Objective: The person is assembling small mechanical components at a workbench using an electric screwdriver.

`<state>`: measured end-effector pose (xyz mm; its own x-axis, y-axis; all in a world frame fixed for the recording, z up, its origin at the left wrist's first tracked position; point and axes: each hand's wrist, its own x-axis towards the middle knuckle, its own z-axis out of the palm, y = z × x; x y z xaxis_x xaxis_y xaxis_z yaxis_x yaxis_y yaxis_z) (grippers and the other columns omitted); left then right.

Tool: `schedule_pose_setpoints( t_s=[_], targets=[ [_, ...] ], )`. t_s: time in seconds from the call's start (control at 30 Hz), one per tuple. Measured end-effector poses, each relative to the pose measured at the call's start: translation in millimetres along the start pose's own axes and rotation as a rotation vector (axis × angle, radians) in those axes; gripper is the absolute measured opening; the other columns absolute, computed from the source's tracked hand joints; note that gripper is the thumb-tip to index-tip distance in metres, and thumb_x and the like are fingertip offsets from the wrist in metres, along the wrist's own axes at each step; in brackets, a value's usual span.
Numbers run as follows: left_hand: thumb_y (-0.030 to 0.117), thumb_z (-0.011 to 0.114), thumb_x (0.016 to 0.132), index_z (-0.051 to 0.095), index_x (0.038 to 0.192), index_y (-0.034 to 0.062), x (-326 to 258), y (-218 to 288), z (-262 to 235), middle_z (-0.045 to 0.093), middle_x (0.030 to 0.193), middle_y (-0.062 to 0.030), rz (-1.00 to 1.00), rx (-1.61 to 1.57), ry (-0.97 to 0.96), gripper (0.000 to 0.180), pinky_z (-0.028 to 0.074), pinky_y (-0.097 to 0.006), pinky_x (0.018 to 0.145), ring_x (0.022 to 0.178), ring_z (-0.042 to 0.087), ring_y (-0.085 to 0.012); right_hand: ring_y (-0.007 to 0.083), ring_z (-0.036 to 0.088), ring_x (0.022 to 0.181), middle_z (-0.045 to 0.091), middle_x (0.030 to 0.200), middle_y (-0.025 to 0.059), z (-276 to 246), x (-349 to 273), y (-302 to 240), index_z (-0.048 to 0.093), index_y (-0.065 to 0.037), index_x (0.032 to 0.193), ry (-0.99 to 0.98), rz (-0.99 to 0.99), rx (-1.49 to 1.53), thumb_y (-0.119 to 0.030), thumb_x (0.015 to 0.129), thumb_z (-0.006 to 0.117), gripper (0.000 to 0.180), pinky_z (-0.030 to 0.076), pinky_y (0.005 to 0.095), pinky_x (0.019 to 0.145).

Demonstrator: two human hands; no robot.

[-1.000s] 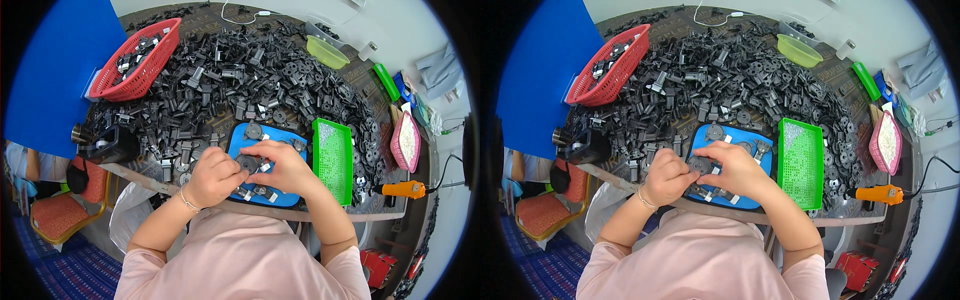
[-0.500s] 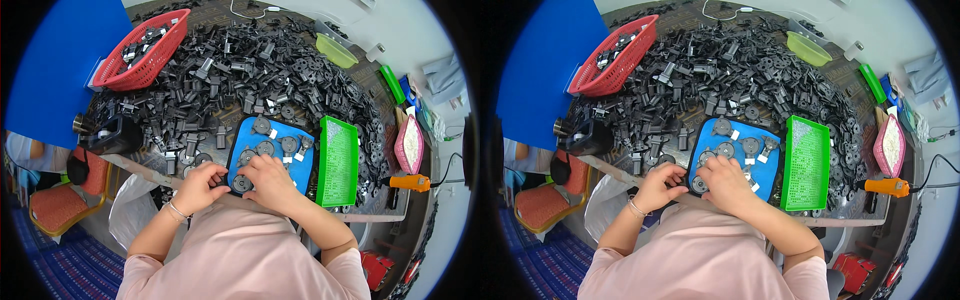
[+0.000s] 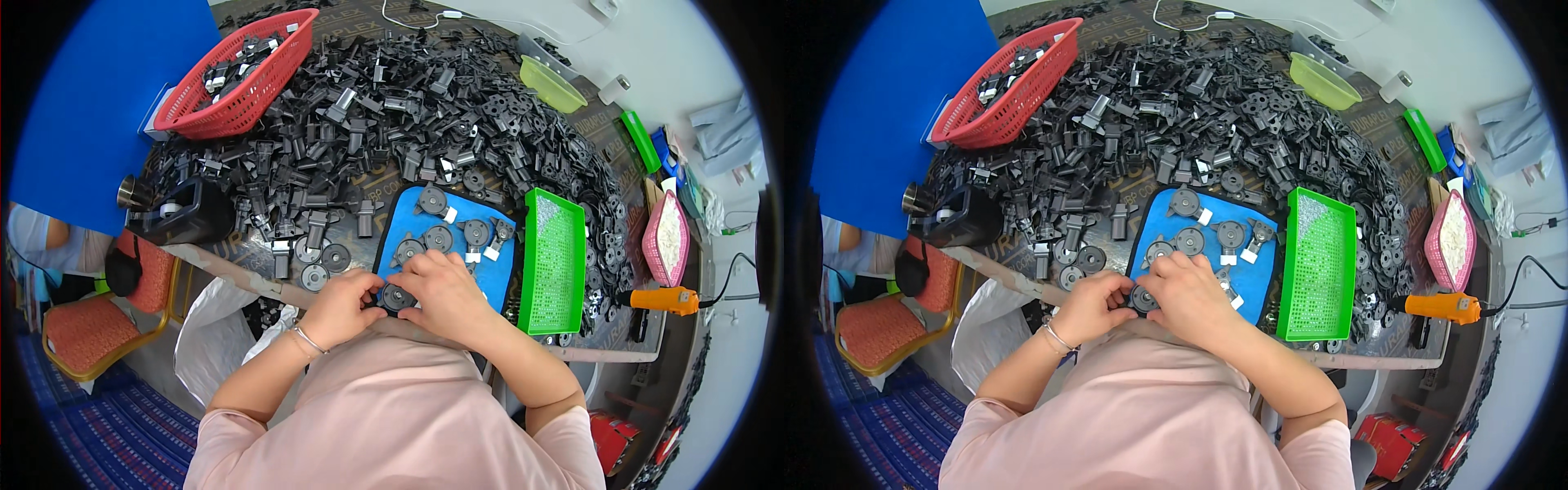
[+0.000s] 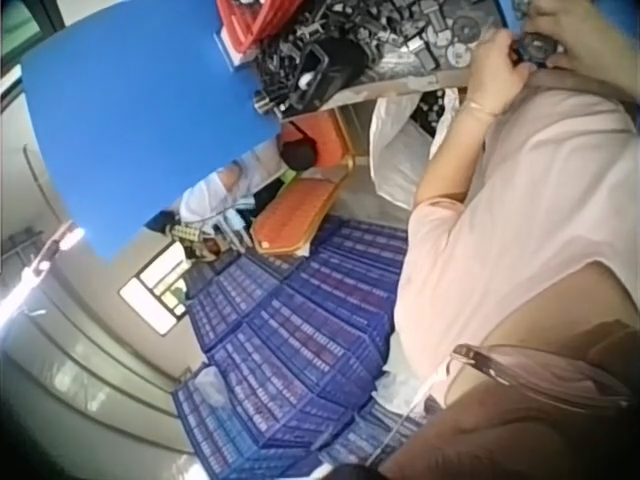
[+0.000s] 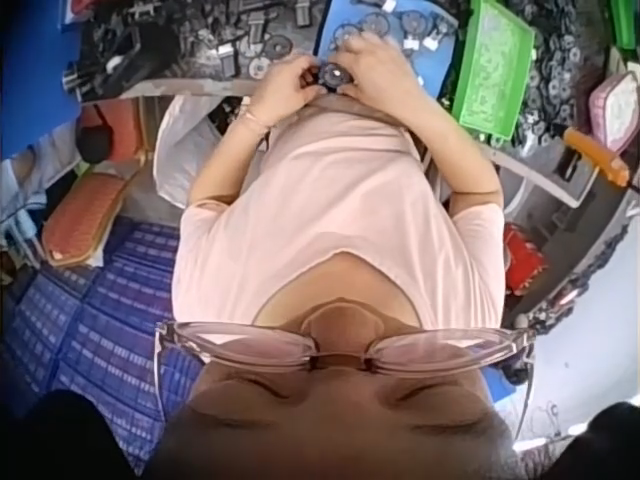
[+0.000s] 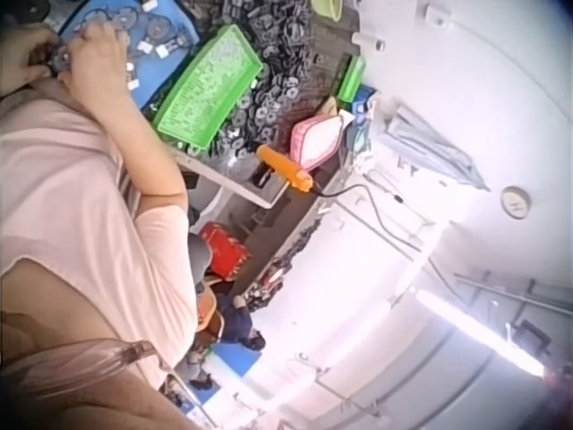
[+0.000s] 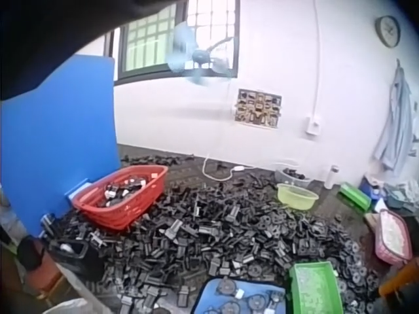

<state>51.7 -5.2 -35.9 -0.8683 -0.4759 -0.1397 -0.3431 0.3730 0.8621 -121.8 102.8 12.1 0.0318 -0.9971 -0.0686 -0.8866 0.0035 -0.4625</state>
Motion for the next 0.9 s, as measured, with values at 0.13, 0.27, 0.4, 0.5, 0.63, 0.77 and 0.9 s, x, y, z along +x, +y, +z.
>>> schedule_pose_setpoints(
  t_s=[0.13, 0.27, 0.4, 0.5, 0.63, 0.77, 0.9],
  targets=[
    [0.006, 0.081, 0.067, 0.064, 0.099, -0.0004, 1, 1, 2, 0.061, 0.085, -0.0089, 0.004, 0.004, 0.026, 0.037, 0.053, -0.028, 0.063, 0.070, 0.062, -0.0172, 0.0210, 0.053, 0.099, 0.058, 0.099, 0.0023, -2, 1, -1, 0.068, -0.013, 0.109, 0.007, -0.016, -0.050, -0.020, 0.065, 0.079, 0.046, 0.038, 0.0363, 0.083],
    [0.007, 0.080, 0.067, 0.064, 0.097, -0.0002, 2, 3, 3, 0.061, 0.085, -0.0093, 0.013, 0.034, 0.045, 0.035, 0.052, -0.028, 0.063, 0.069, 0.062, -0.0181, 0.0207, 0.053, 0.098, 0.058, 0.098, 0.0020, -1, 2, -3, 0.069, -0.013, 0.107, -0.001, -0.012, -0.065, -0.019, 0.063, 0.079, 0.046, 0.038, 0.0363, 0.083],
    [0.008, 0.080, 0.068, 0.064, 0.097, -0.0004, 1, 4, 2, 0.061, 0.085, -0.0098, 0.013, 0.026, 0.050, 0.035, 0.052, -0.028, 0.062, 0.068, 0.062, -0.0182, 0.0204, 0.054, 0.097, 0.059, 0.096, 0.0012, 2, 4, -2, 0.069, -0.014, 0.108, -0.026, -0.012, -0.074, -0.018, 0.062, 0.080, 0.047, 0.038, 0.0362, 0.083],
    [0.008, 0.079, 0.066, 0.064, 0.097, 0.0007, -4, 11, -8, 0.060, 0.088, -0.0106, -0.017, -0.019, 0.074, 0.036, 0.051, -0.033, 0.069, 0.078, 0.062, -0.0231, 0.0203, 0.054, 0.097, 0.059, 0.095, 0.0009, 0, 4, -1, 0.069, -0.014, 0.108, -0.028, -0.010, -0.066, -0.019, 0.062, 0.081, 0.048, 0.038, 0.0359, 0.082],
    [0.008, 0.078, 0.059, 0.065, 0.097, 0.0056, -1, 7, -33, 0.057, 0.106, -0.0105, 0.112, 0.530, 0.395, 0.041, 0.038, -0.041, 0.089, 0.105, 0.051, -0.0323, 0.0208, 0.054, 0.097, 0.059, 0.096, 0.0014, -1, 3, -1, 0.068, -0.014, 0.110, -0.039, -0.016, -0.071, -0.020, 0.061, 0.082, 0.051, 0.038, 0.0361, 0.082],
    [0.009, 0.078, 0.060, 0.066, 0.093, 0.0059, 5, -1, -39, 0.056, 0.113, -0.0092, 0.099, 0.723, 0.470, 0.035, 0.033, -0.043, 0.095, 0.109, 0.049, -0.0301, 0.0224, 0.054, 0.097, 0.059, 0.097, 0.0027, -11, 3, -1, 0.066, -0.014, 0.114, 0.011, -0.005, 0.002, -0.021, 0.061, 0.082, 0.056, 0.039, 0.0372, 0.082],
    [0.008, 0.075, 0.065, 0.067, 0.087, 0.0040, 8, -6, -40, 0.059, 0.105, -0.0082, 0.175, 0.691, 0.458, 0.024, 0.037, -0.041, 0.093, 0.104, 0.052, -0.0292, 0.0257, 0.056, 0.095, 0.059, 0.099, 0.0045, -17, 2, 7, 0.063, -0.014, 0.119, 0.113, 0.030, 0.061, -0.020, 0.062, 0.083, 0.061, 0.042, 0.0386, 0.081]
  ],
)
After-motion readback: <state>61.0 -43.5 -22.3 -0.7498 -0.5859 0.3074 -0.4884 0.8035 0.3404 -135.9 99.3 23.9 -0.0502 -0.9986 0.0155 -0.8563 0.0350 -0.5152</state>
